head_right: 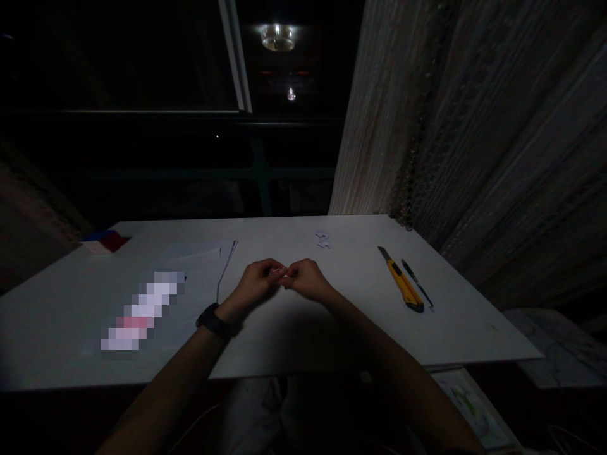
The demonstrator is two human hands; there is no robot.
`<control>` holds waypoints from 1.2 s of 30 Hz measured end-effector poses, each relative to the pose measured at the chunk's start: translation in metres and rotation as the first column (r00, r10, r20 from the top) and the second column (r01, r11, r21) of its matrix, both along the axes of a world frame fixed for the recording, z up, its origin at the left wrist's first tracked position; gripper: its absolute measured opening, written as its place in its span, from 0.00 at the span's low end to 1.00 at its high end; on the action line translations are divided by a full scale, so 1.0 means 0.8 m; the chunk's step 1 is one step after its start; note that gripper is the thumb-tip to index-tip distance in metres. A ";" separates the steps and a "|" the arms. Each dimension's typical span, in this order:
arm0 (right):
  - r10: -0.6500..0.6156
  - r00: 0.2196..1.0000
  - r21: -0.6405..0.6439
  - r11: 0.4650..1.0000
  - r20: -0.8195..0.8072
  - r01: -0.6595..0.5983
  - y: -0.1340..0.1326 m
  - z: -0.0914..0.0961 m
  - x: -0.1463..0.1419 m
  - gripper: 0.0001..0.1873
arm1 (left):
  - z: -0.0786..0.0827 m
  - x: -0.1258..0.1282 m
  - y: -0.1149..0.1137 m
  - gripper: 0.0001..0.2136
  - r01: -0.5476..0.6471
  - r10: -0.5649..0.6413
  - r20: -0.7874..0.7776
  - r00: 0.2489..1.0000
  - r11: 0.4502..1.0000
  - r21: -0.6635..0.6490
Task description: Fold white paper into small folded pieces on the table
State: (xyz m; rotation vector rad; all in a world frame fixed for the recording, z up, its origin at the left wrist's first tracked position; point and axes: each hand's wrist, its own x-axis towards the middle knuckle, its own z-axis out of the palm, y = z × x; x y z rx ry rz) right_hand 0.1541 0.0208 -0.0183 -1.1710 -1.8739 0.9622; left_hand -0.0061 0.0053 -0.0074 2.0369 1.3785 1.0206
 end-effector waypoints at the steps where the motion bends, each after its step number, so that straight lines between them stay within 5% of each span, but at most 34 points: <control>1: -0.021 0.999 0.029 0.999 0.032 0.020 -0.002 0.002 -0.001 0.10 | 0.000 0.000 0.000 0.13 0.004 -0.004 -0.007 1.000 1.000 -0.001; 7: -0.071 0.989 0.106 0.993 0.133 0.057 -0.003 0.006 0.002 0.11 | 0.004 -0.001 0.000 0.14 0.065 -0.065 -0.007 0.998 0.998 -0.021; 11: -0.052 0.997 0.021 0.998 0.062 0.051 0.002 0.003 0.006 0.12 | 0.005 -0.003 0.000 0.16 0.080 -0.083 -0.062 0.995 0.996 -0.051; 15: -0.013 0.997 -0.087 0.996 -0.080 0.006 0.002 0.007 0.005 0.13 | 0.004 0.000 0.000 0.16 -0.024 0.024 -0.057 0.998 1.000 0.008; 22: 0.026 0.988 -0.132 0.990 -0.152 -0.046 0.001 0.010 0.003 0.15 | -0.003 0.008 -0.002 0.17 -0.097 0.098 0.073 0.993 0.995 -0.017; 29: -0.062 0.949 -0.303 0.952 -0.310 -0.036 0.003 0.018 0.006 0.17 | -0.005 0.007 0.000 0.16 0.094 -0.037 0.316 0.948 0.981 -0.168; 36: -0.144 0.925 -0.347 0.938 -0.350 0.015 0.009 0.020 0.009 0.16 | -0.008 0.008 0.004 0.17 0.061 -0.007 0.320 0.947 0.985 -0.159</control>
